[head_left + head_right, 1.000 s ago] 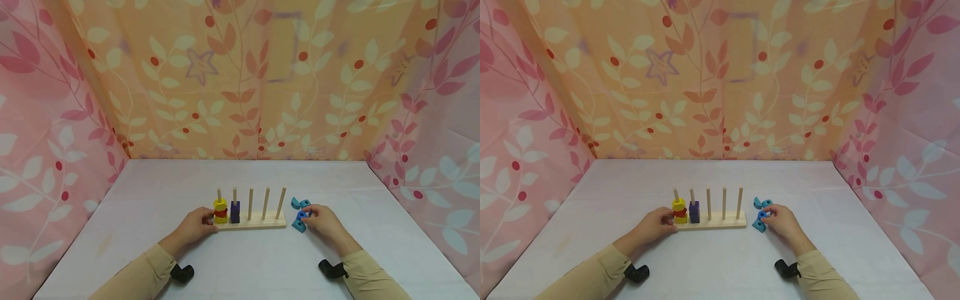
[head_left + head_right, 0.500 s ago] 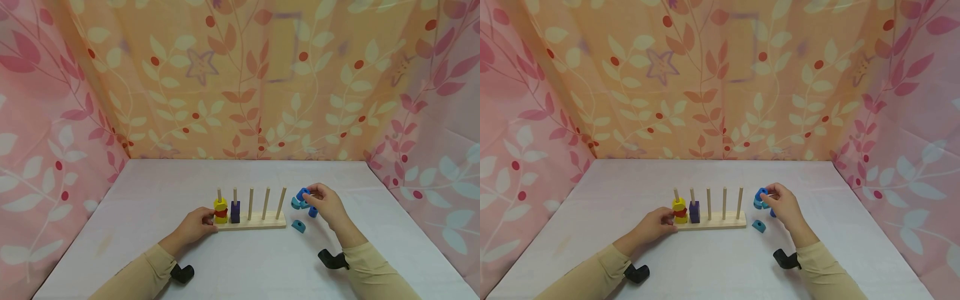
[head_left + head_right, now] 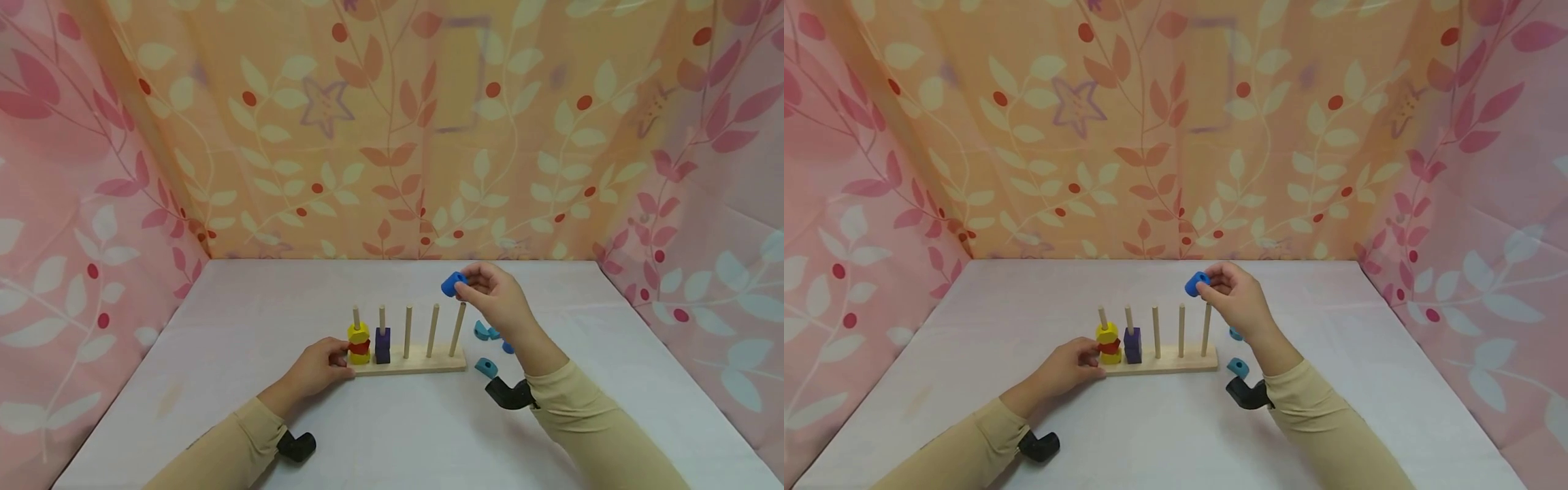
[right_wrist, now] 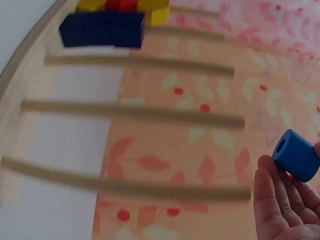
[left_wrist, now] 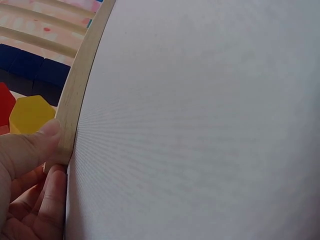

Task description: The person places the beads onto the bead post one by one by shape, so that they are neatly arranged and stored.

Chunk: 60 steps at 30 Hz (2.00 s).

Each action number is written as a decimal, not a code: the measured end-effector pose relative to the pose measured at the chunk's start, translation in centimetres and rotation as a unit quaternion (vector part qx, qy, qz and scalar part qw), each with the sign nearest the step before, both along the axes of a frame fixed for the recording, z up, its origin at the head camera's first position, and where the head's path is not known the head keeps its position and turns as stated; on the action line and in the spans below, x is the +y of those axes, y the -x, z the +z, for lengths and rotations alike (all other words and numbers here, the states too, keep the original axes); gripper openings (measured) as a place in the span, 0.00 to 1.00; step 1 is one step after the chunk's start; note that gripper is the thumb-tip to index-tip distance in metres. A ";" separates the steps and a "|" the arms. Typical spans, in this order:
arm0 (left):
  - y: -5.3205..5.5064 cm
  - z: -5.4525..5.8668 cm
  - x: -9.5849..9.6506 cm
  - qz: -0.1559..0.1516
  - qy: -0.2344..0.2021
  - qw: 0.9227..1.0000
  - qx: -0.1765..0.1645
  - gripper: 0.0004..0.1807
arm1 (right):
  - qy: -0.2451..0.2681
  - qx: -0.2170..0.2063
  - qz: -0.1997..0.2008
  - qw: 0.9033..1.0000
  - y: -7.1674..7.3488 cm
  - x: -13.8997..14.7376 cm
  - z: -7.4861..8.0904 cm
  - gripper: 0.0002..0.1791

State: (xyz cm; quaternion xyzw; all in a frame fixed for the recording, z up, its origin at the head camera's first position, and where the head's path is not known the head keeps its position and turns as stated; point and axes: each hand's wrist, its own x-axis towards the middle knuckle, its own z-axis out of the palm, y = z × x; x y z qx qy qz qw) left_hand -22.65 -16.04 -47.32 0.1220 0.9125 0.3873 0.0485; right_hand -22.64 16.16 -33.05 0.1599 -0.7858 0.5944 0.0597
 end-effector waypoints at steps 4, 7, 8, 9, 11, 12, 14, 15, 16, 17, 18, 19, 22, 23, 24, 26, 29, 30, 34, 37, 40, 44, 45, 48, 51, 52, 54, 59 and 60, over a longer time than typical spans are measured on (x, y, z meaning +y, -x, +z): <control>0.0 0.0 0.0 -0.002 0.000 1.000 0.001 0.27 | 0.003 0.010 0.038 0.999 -0.2 -2.0 0.0 0.15; 0.0 0.0 0.0 -0.006 0.000 1.000 0.001 0.27 | -0.010 0.019 0.055 0.998 0.0 -3.0 -0.3 0.14; 0.1 0.0 0.0 -0.006 0.000 1.000 0.000 0.27 | -0.018 0.021 0.057 0.998 0.0 -3.3 -0.4 0.14; 0.1 -0.1 0.0 -0.006 0.000 1.000 0.000 0.27 | -0.025 0.023 0.058 0.998 0.1 -3.6 -0.6 0.14; 0.1 -0.1 -0.1 -0.009 -0.002 1.000 0.000 0.28 | -0.036 0.022 0.056 0.998 0.1 -4.0 -0.7 0.13; 0.1 -0.1 -0.1 -0.009 -0.002 1.000 0.000 0.28 | -0.040 0.021 0.054 0.998 0.1 -4.1 -0.7 0.13; 0.1 -0.2 -0.1 -0.010 -0.002 1.000 0.001 0.28 | -0.049 0.021 0.047 0.997 -0.2 -4.5 -0.5 0.12; 0.1 -0.2 -0.1 -0.010 -0.003 1.000 0.001 0.28 | -0.053 0.021 0.045 0.997 -0.5 -4.7 -0.2 0.12; 0.1 -0.1 -0.1 -0.010 -0.004 1.000 0.001 0.29 | -0.057 0.021 0.043 0.997 -0.8 -4.9 0.1 0.12; 0.1 -0.1 -0.1 -0.008 -0.005 1.000 0.000 0.29 | -0.061 0.021 0.043 0.997 -1.1 -5.0 0.4 0.12; 0.1 -0.1 -0.1 -0.006 -0.005 1.000 0.000 0.29 | -0.066 0.024 0.043 0.997 -1.4 -5.2 0.7 0.11; 0.1 -0.1 -0.1 -0.005 -0.005 1.000 0.000 0.29 | -0.071 0.025 0.045 0.996 -1.7 -5.4 0.9 0.11; 0.0 0.0 -0.1 -0.002 -0.007 1.000 -0.001 0.29 | -0.078 0.019 0.049 0.996 -1.3 -5.6 0.2 0.12; -0.1 0.0 -0.1 -0.002 -0.007 1.000 -0.001 0.29 | -0.080 0.019 0.050 0.995 -1.0 -5.6 -0.3 0.12; -0.1 0.0 -0.1 -0.002 -0.007 1.000 -0.001 0.29 | -0.084 0.018 0.048 0.995 -0.7 -5.5 -0.8 0.12; -0.1 0.0 -0.1 -0.002 -0.008 1.000 0.000 0.28 | -0.091 0.018 0.044 0.995 -0.1 -5.5 -1.8 0.13; -0.1 0.0 -0.1 -0.002 -0.007 1.000 0.003 0.28 | -0.097 0.021 0.035 0.994 0.2 -5.6 -2.3 0.13; -0.1 0.0 -0.1 -0.002 -0.006 1.000 0.004 0.28 | -0.096 0.019 0.033 0.995 0.2 -5.6 -2.4 0.13; -0.1 -0.1 -0.2 -0.007 -0.003 1.000 0.005 0.28 | -0.077 0.004 0.030 0.997 0.2 -5.8 -2.7 0.12; -0.2 0.0 -0.2 -0.010 -0.001 1.000 0.008 0.28 | -0.063 -0.006 0.028 0.998 0.2 -6.1 -3.0 0.13; -0.1 0.1 -0.2 -0.009 -0.004 1.000 0.011 0.28 | -0.054 -0.011 0.022 0.998 0.1 -6.2 -3.3 0.13; -0.1 0.1 -0.1 -0.008 -0.005 1.000 0.013 0.28 | -0.053 -0.021 0.008 0.998 0.1 -6.3 -3.8 0.13; -0.1 0.1 -0.1 -0.007 -0.005 1.000 0.014 0.28 | -0.052 -0.023 0.005 0.998 0.1 -6.3 -3.9 0.13; 0.0 0.0 -0.1 -0.005 -0.004 1.000 0.014 0.28 | -0.046 -0.030 -0.002 0.998 0.1 -6.4 -4.4 0.13; 0.0 -0.1 -0.1 -0.003 -0.001 1.000 0.012 0.28 | -0.036 -0.037 -0.005 0.999 0.1 -6.4 -4.8 0.15; 0.0 -0.1 -0.1 -0.003 -0.001 1.000 0.013 0.28 | -0.033 -0.038 -0.007 0.999 0.0 -6.5 -4.9 0.16; 0.0 -0.1 -0.1 -0.003 -0.001 1.000 0.012 0.28 | -0.028 -0.042 -0.011 0.999 0.0 -6.5 -5.0 0.19; 0.0 0.0 -0.1 -0.003 -0.003 1.000 0.014 0.28 | -0.020 -0.045 -0.024 0.999 0.1 -6.6 -5.6 0.21; 0.0 -0.1 -0.1 -0.003 -0.003 1.000 0.014 0.28 | -0.015 -0.047 -0.026 0.998 0.0 -6.6 -5.7 0.21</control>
